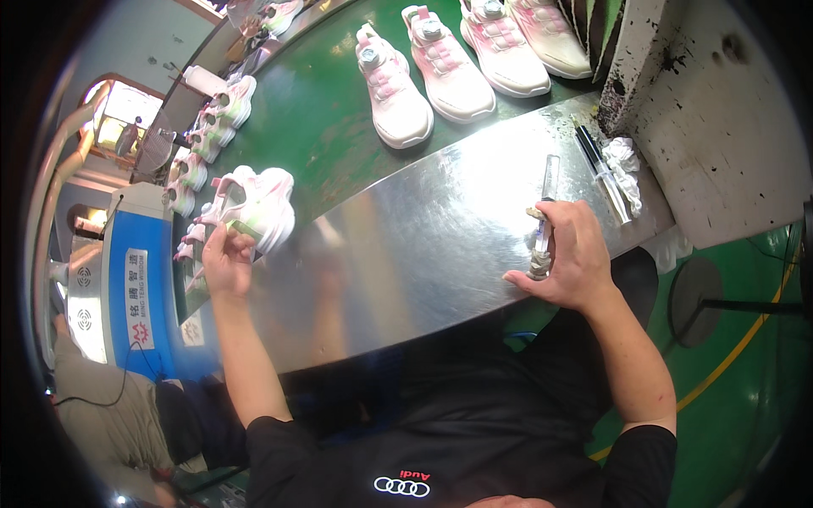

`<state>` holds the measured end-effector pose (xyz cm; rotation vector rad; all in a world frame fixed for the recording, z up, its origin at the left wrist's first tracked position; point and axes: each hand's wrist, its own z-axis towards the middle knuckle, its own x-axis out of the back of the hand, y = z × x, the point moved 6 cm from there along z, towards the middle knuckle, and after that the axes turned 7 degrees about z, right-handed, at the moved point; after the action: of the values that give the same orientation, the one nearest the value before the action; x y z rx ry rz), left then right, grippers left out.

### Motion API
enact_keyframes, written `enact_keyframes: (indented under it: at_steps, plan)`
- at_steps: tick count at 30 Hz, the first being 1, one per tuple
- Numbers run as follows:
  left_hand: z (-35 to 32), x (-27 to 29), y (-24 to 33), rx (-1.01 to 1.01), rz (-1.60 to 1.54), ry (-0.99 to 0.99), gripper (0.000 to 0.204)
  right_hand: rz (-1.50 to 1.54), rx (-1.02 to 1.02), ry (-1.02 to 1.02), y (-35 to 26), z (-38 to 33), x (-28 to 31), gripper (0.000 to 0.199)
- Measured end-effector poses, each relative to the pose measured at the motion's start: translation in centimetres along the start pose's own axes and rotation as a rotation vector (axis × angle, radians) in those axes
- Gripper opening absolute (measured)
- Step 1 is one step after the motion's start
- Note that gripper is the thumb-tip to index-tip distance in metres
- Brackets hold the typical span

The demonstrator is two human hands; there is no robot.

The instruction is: The person fills a syringe with liquid from a bottle and wipes the syringe with a cloth. The person then picks up sneakers from a conveyor belt one at a time, applies the liquid along the seams of the shoes using the syringe, and places them back on the conveyor belt.

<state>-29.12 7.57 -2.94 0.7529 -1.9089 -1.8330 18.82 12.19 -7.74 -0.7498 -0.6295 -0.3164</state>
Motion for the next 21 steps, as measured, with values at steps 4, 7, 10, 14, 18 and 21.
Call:
enact_keyframes:
  at_steps: [4,7,10,14,18,21]
  plan:
    - [-7.4,-4.8,2.2,-0.138,0.135,-0.231,0.029,-0.004,0.023,0.008,-0.2,0.1,0.0,0.079]
    - [-12.3,-5.9,1.1,-0.201,0.184,-0.374,0.032,-0.001,0.043,0.002,-0.6,0.4,0.0,0.08]
    - [-16.7,-9.0,-1.7,-0.123,0.203,-0.552,0.033,0.017,0.051,-0.006,-0.6,0.4,0.1,0.081]
    - [-17.8,-9.1,-5.2,0.032,0.128,-0.644,0.029,0.163,-0.104,-0.062,0.2,-0.6,0.7,0.083]
    - [-8.9,-3.4,-6.8,0.031,-0.045,-0.302,0.025,0.366,-0.338,-0.16,0.2,-2.1,1.5,0.083]
    - [-0.3,-0.8,-8.5,0.126,0.195,-0.136,0.033,0.613,-0.421,-0.127,0.5,-2.8,1.5,0.085]
